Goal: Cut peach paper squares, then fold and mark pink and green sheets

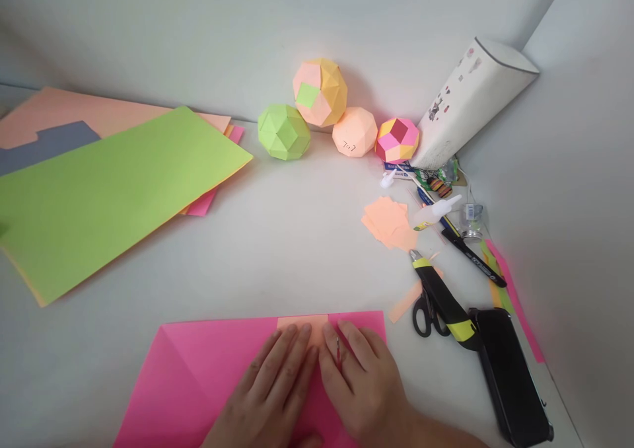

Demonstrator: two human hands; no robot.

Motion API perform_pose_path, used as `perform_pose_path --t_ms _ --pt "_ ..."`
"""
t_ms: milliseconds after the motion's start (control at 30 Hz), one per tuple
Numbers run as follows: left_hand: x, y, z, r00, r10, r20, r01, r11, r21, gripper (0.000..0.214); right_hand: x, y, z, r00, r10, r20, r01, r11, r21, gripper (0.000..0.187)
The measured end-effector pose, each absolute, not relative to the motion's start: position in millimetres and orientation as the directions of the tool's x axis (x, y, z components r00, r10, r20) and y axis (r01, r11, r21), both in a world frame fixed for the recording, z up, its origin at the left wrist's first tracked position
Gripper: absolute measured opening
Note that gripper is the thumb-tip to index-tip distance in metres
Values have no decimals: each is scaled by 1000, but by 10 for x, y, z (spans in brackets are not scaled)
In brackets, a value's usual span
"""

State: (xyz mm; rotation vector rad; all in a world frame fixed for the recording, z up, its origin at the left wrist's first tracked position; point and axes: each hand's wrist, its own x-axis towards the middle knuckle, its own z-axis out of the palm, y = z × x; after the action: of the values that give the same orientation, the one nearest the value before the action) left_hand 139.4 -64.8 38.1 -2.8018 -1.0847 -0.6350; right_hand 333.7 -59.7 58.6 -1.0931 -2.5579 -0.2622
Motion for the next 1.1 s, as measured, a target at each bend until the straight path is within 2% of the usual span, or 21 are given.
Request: perform_pose_path --t_ms 333,467,633,767,933,1033,1100 --pt "1420 -686 348 646 657 390 683 -725 90 67 3315 -611 570 -612 685 395 753 657 27 28" --pt "1385 -700 378 702 632 327 641 -762 97 63 3323 -590 484 -533 745 402 793 605 -68 36" --pt "1393 -705 348 689 689 225 659 -725 200 65 3357 -447 365 -458 813 361 815 546 -194 38" --pt "1435 -605 373 667 728 158 692 -684 233 68 3387 -241 280 -414 820 395 834 515 -196 33" --pt "1426 -561 457 670 742 30 721 -660 210 71 3462 70 226 -362 821 441 862 476 -178 29" --pt "1266 -604 420 676 733 70 710 -674 205 72 3514 240 239 -359 803 476 861 482 -164 25" --pt "1055 -623 395 721 683 112 653 -725 217 71 3534 340 254 -377 790 483 848 504 -162 22"
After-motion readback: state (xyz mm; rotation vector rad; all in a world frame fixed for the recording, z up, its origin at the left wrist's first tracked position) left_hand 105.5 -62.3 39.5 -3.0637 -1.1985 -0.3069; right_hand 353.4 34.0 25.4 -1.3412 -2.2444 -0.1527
